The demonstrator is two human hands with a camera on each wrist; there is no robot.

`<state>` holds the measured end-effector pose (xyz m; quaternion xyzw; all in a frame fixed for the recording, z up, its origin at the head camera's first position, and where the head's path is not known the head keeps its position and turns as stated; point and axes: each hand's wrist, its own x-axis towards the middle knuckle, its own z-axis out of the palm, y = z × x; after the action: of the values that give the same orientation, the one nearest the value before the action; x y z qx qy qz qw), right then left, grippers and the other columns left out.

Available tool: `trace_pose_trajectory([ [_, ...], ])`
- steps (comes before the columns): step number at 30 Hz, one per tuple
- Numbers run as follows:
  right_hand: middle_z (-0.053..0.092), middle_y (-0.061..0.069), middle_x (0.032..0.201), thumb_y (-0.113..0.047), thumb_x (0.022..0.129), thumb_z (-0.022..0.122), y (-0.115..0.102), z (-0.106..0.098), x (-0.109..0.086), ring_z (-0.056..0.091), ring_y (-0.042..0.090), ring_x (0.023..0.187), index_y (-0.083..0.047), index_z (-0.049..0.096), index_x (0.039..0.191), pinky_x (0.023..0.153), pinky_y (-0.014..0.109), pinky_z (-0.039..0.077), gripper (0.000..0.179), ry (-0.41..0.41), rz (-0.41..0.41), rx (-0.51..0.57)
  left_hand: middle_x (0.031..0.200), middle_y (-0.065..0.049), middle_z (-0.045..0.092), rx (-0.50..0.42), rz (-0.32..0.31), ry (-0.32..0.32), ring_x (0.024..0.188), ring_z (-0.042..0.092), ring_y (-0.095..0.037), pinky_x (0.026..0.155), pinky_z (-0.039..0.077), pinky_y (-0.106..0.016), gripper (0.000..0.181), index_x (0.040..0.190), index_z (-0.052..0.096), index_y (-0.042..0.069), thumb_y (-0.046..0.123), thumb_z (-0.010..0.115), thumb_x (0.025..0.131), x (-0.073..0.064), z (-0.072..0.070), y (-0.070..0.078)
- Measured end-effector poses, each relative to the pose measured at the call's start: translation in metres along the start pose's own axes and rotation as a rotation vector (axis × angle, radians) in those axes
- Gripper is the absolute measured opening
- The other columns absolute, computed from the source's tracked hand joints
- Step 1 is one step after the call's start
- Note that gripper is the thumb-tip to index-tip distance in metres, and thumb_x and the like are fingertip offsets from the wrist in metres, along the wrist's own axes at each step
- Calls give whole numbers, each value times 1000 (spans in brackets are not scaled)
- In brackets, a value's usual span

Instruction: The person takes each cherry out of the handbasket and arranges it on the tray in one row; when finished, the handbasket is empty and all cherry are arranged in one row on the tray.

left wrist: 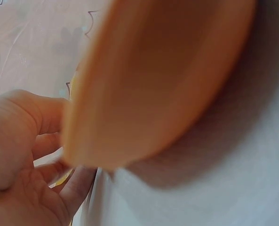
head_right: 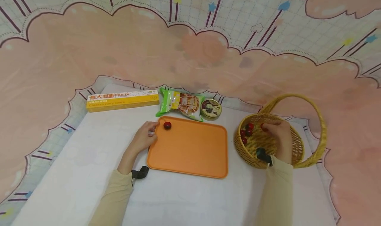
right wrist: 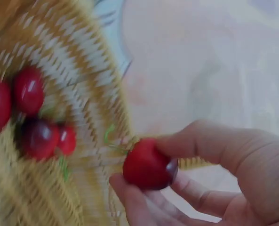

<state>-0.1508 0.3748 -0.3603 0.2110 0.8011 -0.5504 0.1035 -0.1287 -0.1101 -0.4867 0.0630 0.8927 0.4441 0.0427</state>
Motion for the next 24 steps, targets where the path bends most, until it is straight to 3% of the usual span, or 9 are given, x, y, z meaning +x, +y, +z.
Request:
trace_pose_trajectory([
  [1, 66, -9, 69, -7, 91, 67, 0, 1, -3, 66, 3, 65, -9, 69, 92, 63, 20, 57, 4, -21, -3, 84, 132, -20, 52, 6, 3, -3, 104, 56, -30, 91, 50, -44, 53, 138, 54, -2, 1, 59, 85, 1, 0, 0],
  [4, 71, -4, 77, -1, 92, 63, 0, 6, -10, 69, 7, 72, -17, 73, 83, 68, 21, 58, 20, -112, -69, 281, 132, -20, 52, 10, 3, -5, 104, 56, -30, 91, 50, -44, 54, 138, 54, -2, 1, 58, 84, 2, 1, 1],
  [7, 71, -3, 84, -3, 94, 61, -2, 17, -14, 70, 10, 78, -6, 69, 102, 73, 23, 58, 12, -151, -140, 321, 131, -19, 52, 5, 2, 3, 105, 56, -30, 90, 52, -43, 54, 137, 54, -3, 0, 58, 83, 2, 2, 1],
  [10, 69, -4, 87, -8, 95, 61, -10, 37, -13, 68, 10, 81, 7, 55, 127, 76, 22, 57, 35, -131, -165, 264, 131, -19, 53, -4, 10, 21, 104, 57, -30, 89, 53, -42, 54, 136, 55, -3, 0, 57, 82, 2, 1, 1],
  [13, 66, -12, 85, -15, 95, 63, -22, 63, -12, 62, 8, 83, 12, 47, 136, 77, 18, 55, 52, -96, -181, 121, 129, -20, 53, 1, 20, 31, 103, 57, -30, 88, 52, -42, 54, 136, 55, -4, 0, 57, 82, 0, -1, -1],
  [18, 66, -16, 80, -18, 93, 66, -35, 114, -13, 57, 12, 85, 11, 58, 127, 76, 22, 51, 46, -91, -222, 2, 129, -20, 53, 2, 29, 31, 104, 57, -30, 88, 53, -42, 54, 136, 55, -4, -1, 57, 82, 1, -1, -1],
  [22, 68, -2, 93, -17, 91, 68, -31, 162, -5, 63, 25, 94, 8, 62, 122, 89, 36, 54, 41, -136, -203, 10, 129, -21, 53, -14, 32, 29, 104, 57, -31, 87, 54, -42, 53, 135, 55, -4, -2, 56, 82, 3, 1, -2],
  [24, 68, 8, 99, -16, 90, 70, -28, 188, -4, 65, 29, 95, 6, 65, 120, 89, 41, 54, 38, -160, -183, 11, 129, -21, 52, -20, 32, 23, 104, 57, -31, 87, 54, -43, 54, 135, 55, -5, -2, 56, 82, 2, 2, -2],
])
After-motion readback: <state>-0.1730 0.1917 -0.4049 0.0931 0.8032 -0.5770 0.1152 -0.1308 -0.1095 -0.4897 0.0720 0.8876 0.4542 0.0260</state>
